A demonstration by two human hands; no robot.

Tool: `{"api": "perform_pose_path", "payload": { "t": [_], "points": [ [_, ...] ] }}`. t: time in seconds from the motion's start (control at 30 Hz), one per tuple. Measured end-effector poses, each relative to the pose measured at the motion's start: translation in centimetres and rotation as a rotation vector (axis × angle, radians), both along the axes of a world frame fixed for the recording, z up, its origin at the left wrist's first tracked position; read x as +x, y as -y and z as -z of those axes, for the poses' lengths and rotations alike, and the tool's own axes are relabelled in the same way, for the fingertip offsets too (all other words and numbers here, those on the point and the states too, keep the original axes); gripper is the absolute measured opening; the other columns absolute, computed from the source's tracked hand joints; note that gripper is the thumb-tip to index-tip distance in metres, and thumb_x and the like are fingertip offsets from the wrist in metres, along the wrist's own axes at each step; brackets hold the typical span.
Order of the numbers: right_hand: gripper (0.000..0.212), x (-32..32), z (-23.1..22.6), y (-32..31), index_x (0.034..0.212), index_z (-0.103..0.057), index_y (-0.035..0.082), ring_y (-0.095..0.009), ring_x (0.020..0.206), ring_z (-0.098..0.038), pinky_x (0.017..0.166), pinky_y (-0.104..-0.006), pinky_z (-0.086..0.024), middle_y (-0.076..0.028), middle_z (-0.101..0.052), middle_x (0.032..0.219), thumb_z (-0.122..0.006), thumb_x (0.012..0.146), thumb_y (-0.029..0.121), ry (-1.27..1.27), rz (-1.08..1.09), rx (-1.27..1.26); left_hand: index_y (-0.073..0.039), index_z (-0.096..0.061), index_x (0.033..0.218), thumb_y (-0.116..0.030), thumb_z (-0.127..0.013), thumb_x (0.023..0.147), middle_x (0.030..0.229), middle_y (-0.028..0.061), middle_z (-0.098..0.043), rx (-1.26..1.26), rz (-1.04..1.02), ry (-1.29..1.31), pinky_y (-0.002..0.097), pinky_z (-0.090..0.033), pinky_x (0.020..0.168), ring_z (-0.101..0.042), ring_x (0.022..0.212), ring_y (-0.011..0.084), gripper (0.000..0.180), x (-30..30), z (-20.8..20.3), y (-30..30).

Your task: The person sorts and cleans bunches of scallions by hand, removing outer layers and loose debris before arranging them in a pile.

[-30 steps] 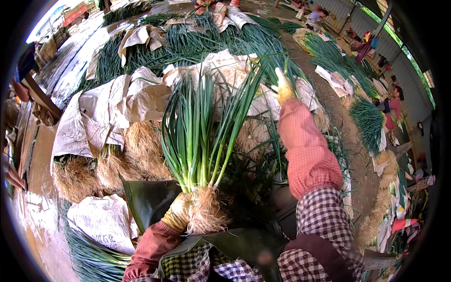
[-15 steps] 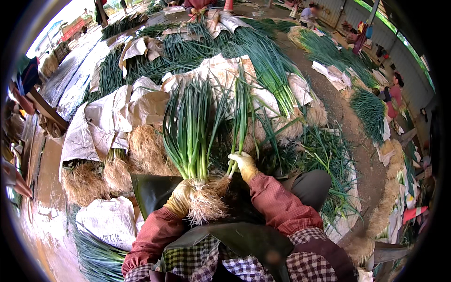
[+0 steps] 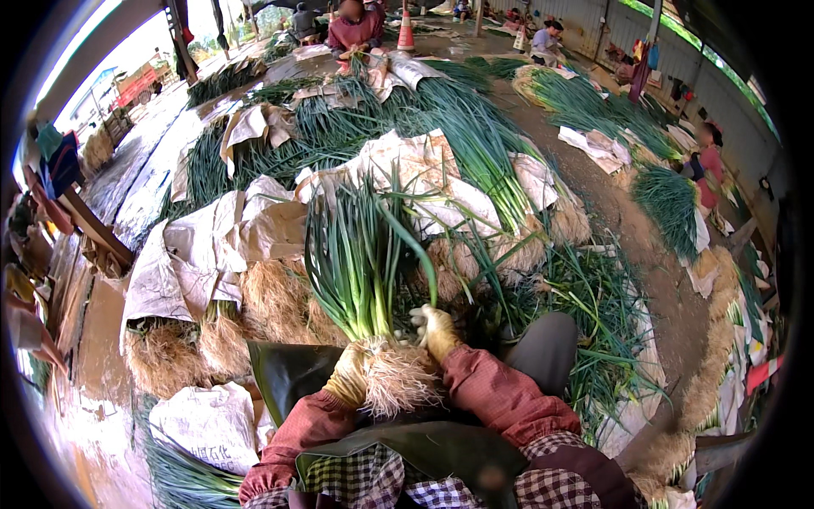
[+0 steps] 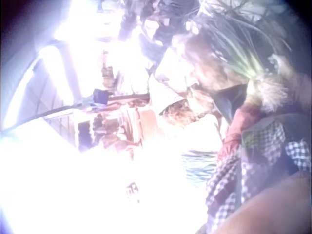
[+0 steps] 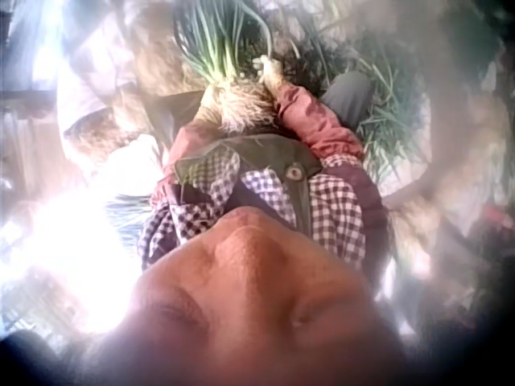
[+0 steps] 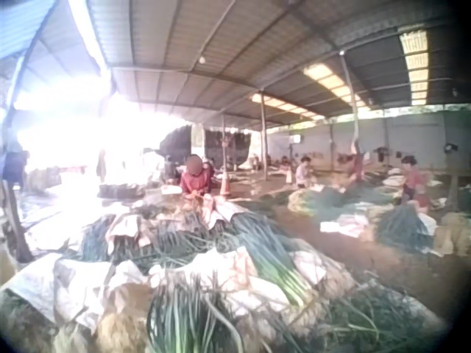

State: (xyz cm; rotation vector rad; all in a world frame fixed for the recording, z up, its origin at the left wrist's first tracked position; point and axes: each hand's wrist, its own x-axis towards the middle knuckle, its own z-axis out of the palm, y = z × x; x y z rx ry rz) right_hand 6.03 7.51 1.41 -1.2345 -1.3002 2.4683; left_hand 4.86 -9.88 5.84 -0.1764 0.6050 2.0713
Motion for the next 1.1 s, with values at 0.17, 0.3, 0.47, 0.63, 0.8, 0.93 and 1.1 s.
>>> {"api": "perform_pose_path", "payload": {
  "t": [0.17,0.3,0.47,0.63,0.8,0.93,1.1],
  "points": [
    [0.046,-0.4,1.7,-3.3,0.097,-0.059,0.005,-0.010,0.049,-0.044,0.046,-0.0231,-0.038,-0.005,-0.058,0.079,-0.041,0.088,0.047,-0.074,-0.203,0.075,0.002,-0.052,0.096,-0.010,-0.046,0.084,0.088,0.0134,-0.057,0.025,0.023,0.147,0.0373,-0.049,0.073,-0.057,0.079,0.0250,0.018,-0.7,-0.6,1.8],
    [0.048,0.2,8.6,-0.8,0.102,-0.055,0.004,-0.012,0.078,-0.048,0.072,-0.0241,-0.040,0.000,-0.055,0.089,-0.040,0.089,0.047,-0.197,-0.462,0.678,-0.001,-0.057,0.089,-0.012,-0.047,0.084,0.077,0.0115,-0.059,-0.130,0.133,0.210,0.0325,-0.051,0.059,-0.058,0.066,0.0230,0.015,0.2,0.3,-4.1],
    [0.045,-0.6,-1.7,3.4,0.090,-0.059,0.006,-0.007,0.070,-0.045,0.063,-0.0232,-0.040,0.001,-0.053,0.075,-0.041,0.089,0.047,-0.327,-0.820,0.269,0.000,-0.053,0.104,-0.009,-0.042,0.089,0.089,0.0104,-0.060,-0.179,0.074,0.004,0.0290,-0.050,0.070,-0.059,0.075,0.0198,0.021,0.0,-0.6,1.4],
    [0.065,-2.8,-7.1,1.1,0.114,-0.048,0.004,-0.032,0.096,-0.055,0.086,-0.0481,-0.042,-0.018,-0.055,0.106,-0.056,0.075,0.055,-0.523,-0.604,-0.686,0.003,-0.050,0.110,-0.006,-0.050,0.085,0.095,0.0158,-0.059,-0.128,0.214,-0.102,0.0356,-0.049,0.076,-0.059,0.083,0.0241,0.027,-0.4,-3.5,0.8],
    [0.075,-4.0,-12.8,2.4,0.124,-0.035,0.001,-0.039,0.100,-0.052,0.089,-0.0527,-0.040,-0.023,-0.050,0.113,-0.062,0.073,0.049,-0.875,-0.529,-0.793,0.006,-0.056,0.087,-0.015,-0.057,0.079,0.091,0.0206,-0.057,-0.081,0.224,-0.614,0.0400,-0.047,0.076,-0.058,0.082,0.0304,0.022,-3.4,-6.1,1.6],
    [0.051,-5.5,-15.1,0.2,0.112,-0.044,-0.001,-0.034,0.089,-0.058,0.081,-0.0462,-0.047,-0.019,-0.056,0.097,-0.061,0.077,0.032,-0.863,-0.459,-0.537,0.007,-0.057,0.081,-0.013,-0.057,0.077,0.088,0.0250,-0.057,0.009,0.248,-0.463,0.0448,-0.046,0.077,-0.056,0.082,0.0385,0.021,-4.0,-10.4,-0.8],
    [0.046,-6.1,-13.6,-0.7,0.111,-0.049,-0.005,-0.024,0.079,-0.057,0.077,-0.0372,-0.047,-0.013,-0.058,0.091,-0.058,0.077,0.025,-0.806,-0.450,-0.617,0.004,-0.055,0.096,-0.018,-0.053,0.083,0.089,0.0185,-0.060,-0.001,0.205,-0.136,0.0447,-0.048,0.078,-0.058,0.083,0.0313,0.026,-1.5,-12.6,-3.3]
  ]
}}
